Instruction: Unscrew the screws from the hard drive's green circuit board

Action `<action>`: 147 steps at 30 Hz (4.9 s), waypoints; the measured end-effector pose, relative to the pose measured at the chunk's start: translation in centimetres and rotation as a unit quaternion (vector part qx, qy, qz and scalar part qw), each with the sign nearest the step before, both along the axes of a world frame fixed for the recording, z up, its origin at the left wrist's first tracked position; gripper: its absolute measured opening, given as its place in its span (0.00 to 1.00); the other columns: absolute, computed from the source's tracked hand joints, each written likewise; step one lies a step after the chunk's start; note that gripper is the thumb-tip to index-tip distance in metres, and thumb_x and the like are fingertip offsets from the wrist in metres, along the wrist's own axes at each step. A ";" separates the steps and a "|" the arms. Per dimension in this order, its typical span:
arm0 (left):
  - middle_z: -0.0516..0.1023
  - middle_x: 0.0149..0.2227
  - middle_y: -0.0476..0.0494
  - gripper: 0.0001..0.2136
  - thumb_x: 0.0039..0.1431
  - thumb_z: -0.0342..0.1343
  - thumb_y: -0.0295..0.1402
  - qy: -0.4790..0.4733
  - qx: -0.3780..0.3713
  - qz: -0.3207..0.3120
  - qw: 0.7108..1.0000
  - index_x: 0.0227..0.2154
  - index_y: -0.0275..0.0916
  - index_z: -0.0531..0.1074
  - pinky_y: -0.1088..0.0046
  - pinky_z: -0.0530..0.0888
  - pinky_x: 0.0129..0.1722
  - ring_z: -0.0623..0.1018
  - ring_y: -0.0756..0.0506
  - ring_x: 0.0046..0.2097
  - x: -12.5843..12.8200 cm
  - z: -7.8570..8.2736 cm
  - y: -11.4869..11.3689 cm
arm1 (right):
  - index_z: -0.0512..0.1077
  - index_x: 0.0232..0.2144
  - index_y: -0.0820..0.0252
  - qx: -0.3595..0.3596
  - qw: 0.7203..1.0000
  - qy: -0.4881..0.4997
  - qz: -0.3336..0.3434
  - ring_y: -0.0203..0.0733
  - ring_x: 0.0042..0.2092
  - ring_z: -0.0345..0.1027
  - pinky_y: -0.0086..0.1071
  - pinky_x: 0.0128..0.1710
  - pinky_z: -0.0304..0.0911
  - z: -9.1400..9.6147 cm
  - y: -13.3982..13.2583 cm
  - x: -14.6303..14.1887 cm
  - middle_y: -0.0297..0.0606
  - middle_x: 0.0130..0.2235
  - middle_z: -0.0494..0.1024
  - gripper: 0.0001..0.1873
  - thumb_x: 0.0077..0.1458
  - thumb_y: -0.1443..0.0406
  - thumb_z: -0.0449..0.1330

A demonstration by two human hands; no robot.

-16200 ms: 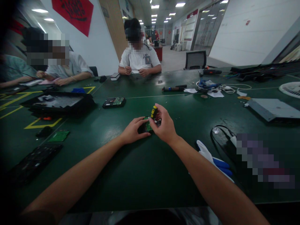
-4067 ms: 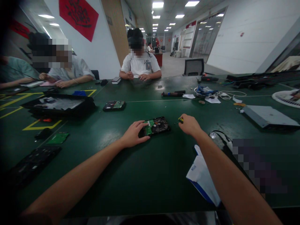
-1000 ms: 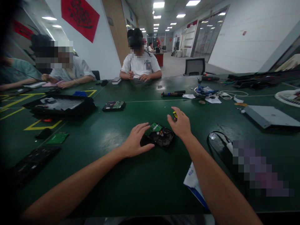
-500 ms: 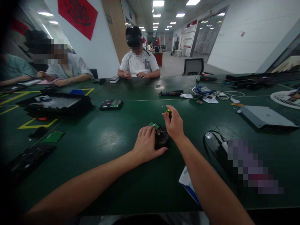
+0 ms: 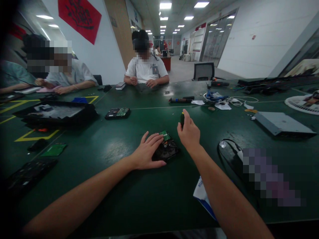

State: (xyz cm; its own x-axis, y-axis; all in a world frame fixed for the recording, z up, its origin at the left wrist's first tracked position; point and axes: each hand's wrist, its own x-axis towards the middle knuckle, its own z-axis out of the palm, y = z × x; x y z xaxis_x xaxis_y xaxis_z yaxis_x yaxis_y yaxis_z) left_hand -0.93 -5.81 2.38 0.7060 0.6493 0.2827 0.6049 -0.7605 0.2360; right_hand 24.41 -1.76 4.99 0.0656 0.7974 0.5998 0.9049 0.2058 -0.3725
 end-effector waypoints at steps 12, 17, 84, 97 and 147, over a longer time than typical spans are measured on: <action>0.63 0.72 0.31 0.45 0.60 0.55 0.63 -0.007 0.023 0.017 1.000 0.71 0.36 0.60 0.39 0.37 0.75 0.61 0.28 0.73 -0.1 -0.5 0.2 | 0.53 0.72 0.56 0.081 0.989 0.109 0.065 0.48 0.32 0.76 0.47 0.38 0.76 -0.4 0.0 -0.4 0.41 0.38 0.81 0.38 0.63 0.62 0.59; 0.63 0.72 0.30 0.46 0.60 0.55 0.62 -0.009 0.025 0.016 1.000 0.71 0.34 0.59 0.39 0.36 0.75 0.61 0.28 0.73 0.0 -0.7 0.2 | 0.51 0.72 0.52 0.094 0.968 0.176 0.151 0.45 0.32 0.78 0.41 0.35 0.78 -0.7 -0.5 -1.6 0.38 0.40 0.81 0.39 0.66 0.57 0.61; 0.77 0.60 0.41 0.24 0.73 0.49 0.52 -0.047 0.004 0.057 0.997 0.61 0.47 0.75 0.43 0.56 0.70 0.73 0.36 0.62 0.8 0.4 1.9 | 0.56 0.71 0.46 0.137 0.968 0.088 0.192 0.50 0.46 0.79 0.51 0.49 0.79 -0.3 -0.4 -2.4 0.45 0.56 0.77 0.33 0.67 0.61 0.59; 0.66 0.68 0.36 0.24 0.73 0.49 0.53 -0.076 -0.047 0.089 0.992 0.63 0.50 0.75 0.42 0.63 0.66 0.65 0.33 0.69 -0.3 -1.4 2.8 | 0.60 0.67 0.46 0.152 0.966 0.090 0.190 0.49 0.42 0.76 0.51 0.46 0.79 -0.1 -0.3 -2.2 0.44 0.52 0.75 0.31 0.64 0.61 0.62; 0.85 0.49 0.46 0.10 0.64 0.59 0.26 -0.251 -0.069 0.173 0.950 0.44 0.42 0.82 0.61 0.74 0.58 0.80 0.42 0.53 -0.8 -2.0 4.1 | 0.60 0.68 0.47 0.165 0.962 0.084 0.199 0.48 0.44 0.77 0.49 0.47 0.78 -0.1 -0.8 -2.7 0.44 0.53 0.77 0.31 0.66 0.62 0.61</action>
State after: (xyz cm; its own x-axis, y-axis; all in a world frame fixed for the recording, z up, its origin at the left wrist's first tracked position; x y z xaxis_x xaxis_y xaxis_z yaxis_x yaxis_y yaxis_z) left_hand -1.71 -1.73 0.40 0.2414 0.8733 0.4232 0.5985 -0.4773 0.6434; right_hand 21.69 -2.56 4.94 -0.0882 0.5477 0.8320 0.6632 0.6555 -0.3613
